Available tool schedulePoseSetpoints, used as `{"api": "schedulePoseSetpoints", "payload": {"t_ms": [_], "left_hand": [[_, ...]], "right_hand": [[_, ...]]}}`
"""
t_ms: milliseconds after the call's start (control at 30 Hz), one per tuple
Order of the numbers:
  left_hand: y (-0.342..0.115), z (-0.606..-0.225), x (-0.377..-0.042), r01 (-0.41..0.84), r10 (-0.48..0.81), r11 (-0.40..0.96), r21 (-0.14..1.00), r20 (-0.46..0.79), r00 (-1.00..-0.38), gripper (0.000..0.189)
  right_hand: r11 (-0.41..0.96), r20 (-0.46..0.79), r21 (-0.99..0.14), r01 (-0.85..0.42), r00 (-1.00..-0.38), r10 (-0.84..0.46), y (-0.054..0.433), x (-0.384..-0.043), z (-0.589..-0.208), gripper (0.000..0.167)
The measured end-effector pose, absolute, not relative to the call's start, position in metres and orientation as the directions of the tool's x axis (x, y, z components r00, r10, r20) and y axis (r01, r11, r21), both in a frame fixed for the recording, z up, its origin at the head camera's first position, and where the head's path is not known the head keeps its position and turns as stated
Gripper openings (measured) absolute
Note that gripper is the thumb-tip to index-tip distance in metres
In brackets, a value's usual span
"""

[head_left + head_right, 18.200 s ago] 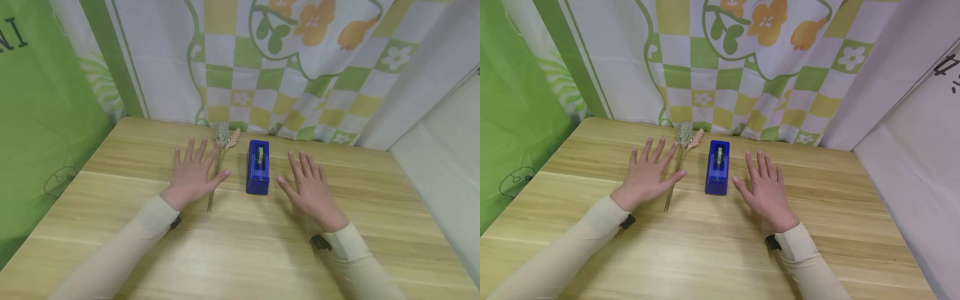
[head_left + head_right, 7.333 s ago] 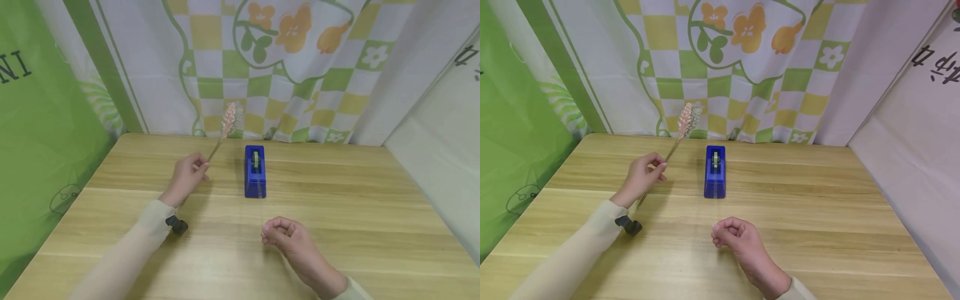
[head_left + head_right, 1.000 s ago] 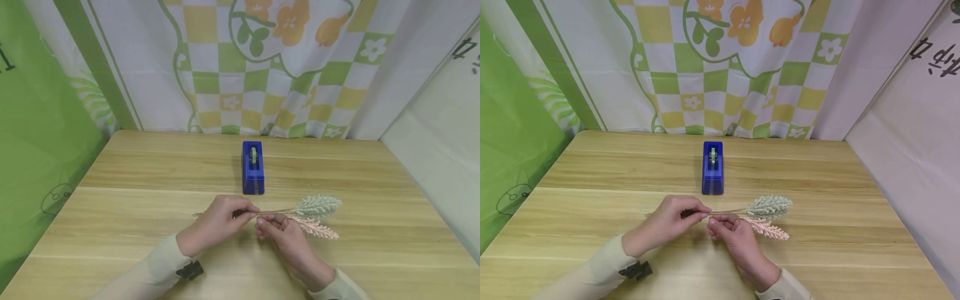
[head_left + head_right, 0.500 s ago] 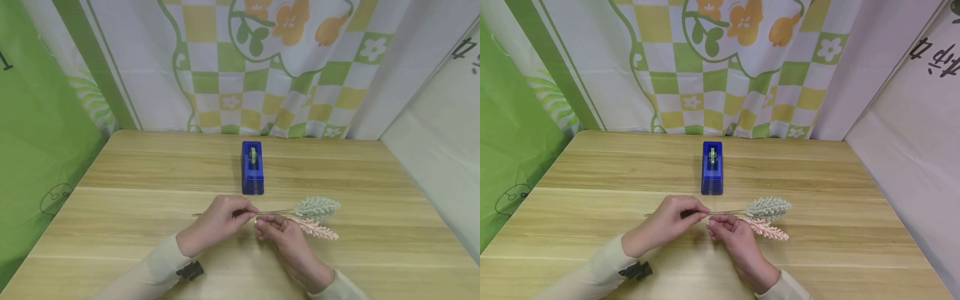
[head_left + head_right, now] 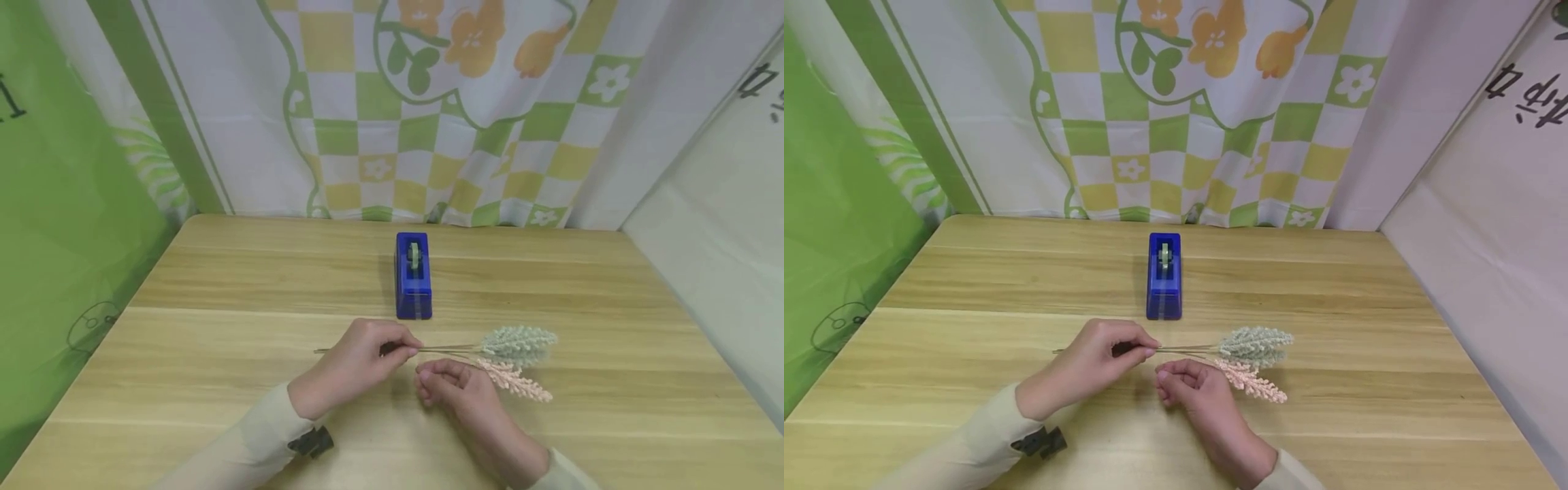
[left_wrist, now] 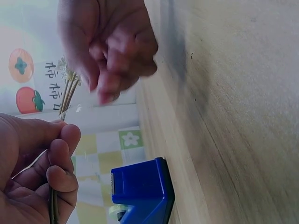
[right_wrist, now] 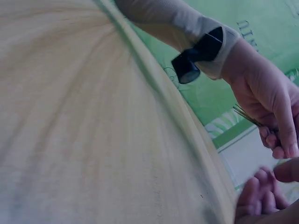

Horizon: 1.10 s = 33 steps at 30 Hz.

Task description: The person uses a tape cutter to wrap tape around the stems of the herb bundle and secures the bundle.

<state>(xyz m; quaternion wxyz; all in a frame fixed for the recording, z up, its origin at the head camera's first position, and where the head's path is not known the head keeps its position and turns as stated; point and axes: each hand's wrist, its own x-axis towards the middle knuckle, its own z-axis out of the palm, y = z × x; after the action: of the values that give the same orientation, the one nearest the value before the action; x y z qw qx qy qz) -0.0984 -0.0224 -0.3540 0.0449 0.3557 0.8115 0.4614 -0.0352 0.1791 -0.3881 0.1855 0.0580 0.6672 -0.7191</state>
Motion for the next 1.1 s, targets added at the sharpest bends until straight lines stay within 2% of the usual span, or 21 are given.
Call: {"api": "schedulePoseSetpoints", "payload": {"t_ms": [200,300,367,433,467,567,667,800,900,1100], "left_hand": [[-0.024,-0.355,-0.098,0.542,0.624,0.314,0.78,0.261,-0.737,0.011],[-0.023,-0.355,-0.098,0.539,0.625,0.317,0.781,0.255,-0.738,0.011],[-0.023,-0.356,-0.099,0.543,0.626,0.321,0.776,0.256,-0.736,0.011],[-0.022,-0.356,-0.099,0.548,0.627,0.326,0.77,0.258,-0.735,0.011],[-0.022,-0.356,-0.1,0.551,0.628,0.327,0.768,0.26,-0.734,0.011],[-0.021,-0.357,-0.1,0.56,0.63,0.325,0.762,0.267,-0.729,0.01],[-0.021,-0.357,-0.1,0.554,0.629,0.323,0.767,0.263,-0.731,0.009],[-0.022,-0.358,-0.1,0.554,0.628,0.324,0.767,0.264,-0.732,0.009],[-0.022,-0.358,-0.1,0.555,0.629,0.325,0.766,0.263,-0.732,0.009],[-0.022,-0.357,-0.1,0.55,0.629,0.332,0.766,0.255,-0.734,0.009]], "right_hand": [[0.118,-0.255,-0.967,0.228,-0.899,-0.355,0.182,-0.021,-0.383,0.032],[0.144,-0.096,-0.988,0.047,-0.93,-0.355,0.181,-0.019,-0.374,0.023],[0.187,0.084,-0.97,-0.153,-0.939,-0.332,0.181,-0.02,-0.367,0.014],[0.271,0.297,-0.883,-0.384,-0.902,-0.313,0.183,-0.025,-0.359,0.006],[0.331,0.396,-0.808,-0.488,-0.864,-0.311,0.184,-0.028,-0.356,0.008],[0.509,0.587,-0.538,-0.672,-0.732,-0.346,0.191,-0.039,-0.345,0.006],[0.613,0.626,-0.31,-0.727,-0.641,-0.444,0.198,-0.048,-0.336,0.012],[0.678,0.57,-0.128,-0.723,-0.613,-0.547,0.201,-0.058,-0.335,0.025],[0.706,0.536,-0.07,-0.704,-0.624,-0.569,0.199,-0.062,-0.34,0.035],[0.714,0.539,-0.067,-0.697,-0.627,-0.562,0.196,-0.067,-0.349,0.03]]}}
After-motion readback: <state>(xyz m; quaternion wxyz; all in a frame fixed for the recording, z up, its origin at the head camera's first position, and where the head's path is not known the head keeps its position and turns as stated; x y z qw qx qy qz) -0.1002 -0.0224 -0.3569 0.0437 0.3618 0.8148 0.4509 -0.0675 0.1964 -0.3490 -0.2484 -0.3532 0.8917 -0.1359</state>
